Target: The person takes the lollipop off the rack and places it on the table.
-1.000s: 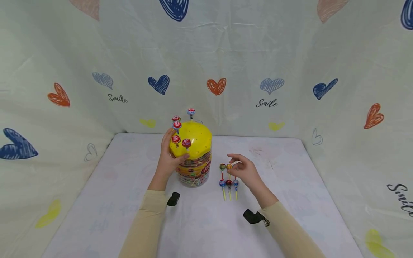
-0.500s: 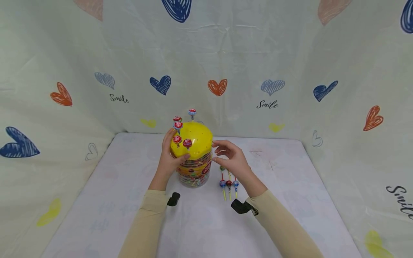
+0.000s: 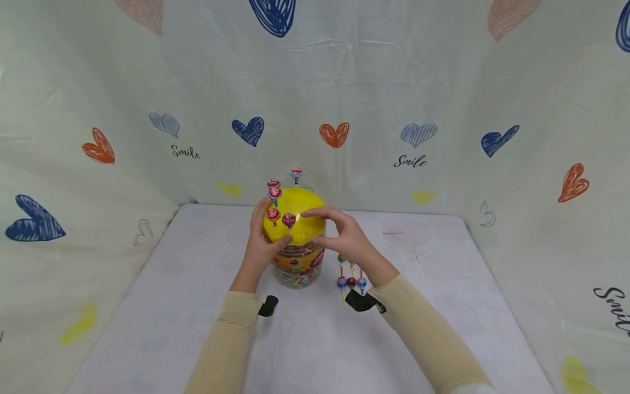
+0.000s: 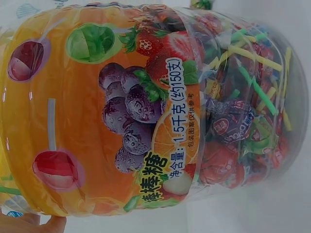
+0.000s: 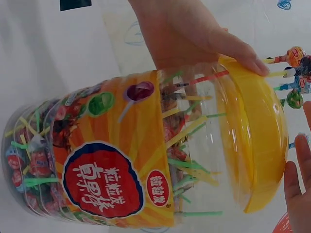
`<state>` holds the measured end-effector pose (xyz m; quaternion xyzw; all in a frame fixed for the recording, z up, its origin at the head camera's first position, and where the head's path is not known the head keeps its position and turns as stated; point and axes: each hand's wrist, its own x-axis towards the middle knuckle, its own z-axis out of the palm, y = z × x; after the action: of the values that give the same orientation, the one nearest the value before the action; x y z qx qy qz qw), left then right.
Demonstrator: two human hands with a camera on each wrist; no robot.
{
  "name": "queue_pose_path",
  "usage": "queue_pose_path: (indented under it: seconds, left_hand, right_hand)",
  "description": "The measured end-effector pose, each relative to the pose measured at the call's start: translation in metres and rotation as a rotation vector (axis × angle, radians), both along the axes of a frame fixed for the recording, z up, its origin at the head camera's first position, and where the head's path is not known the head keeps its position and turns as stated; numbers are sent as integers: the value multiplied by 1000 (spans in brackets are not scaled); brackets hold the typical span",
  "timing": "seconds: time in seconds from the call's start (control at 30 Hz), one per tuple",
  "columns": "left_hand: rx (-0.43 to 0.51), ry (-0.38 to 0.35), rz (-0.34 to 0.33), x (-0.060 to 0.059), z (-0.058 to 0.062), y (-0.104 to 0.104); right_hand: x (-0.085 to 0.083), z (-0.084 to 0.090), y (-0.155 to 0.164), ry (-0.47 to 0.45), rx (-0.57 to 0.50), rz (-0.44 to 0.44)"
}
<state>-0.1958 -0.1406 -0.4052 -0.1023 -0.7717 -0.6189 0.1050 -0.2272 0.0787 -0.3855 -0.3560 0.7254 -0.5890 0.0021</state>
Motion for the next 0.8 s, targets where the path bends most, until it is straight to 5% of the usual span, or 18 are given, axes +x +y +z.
queue_pose_path:
  seconds: [0.8]
  left_hand:
    - [33, 18, -4, -2, -3, 0]
  right_hand:
    - [-8, 14, -13, 86, 134, 162]
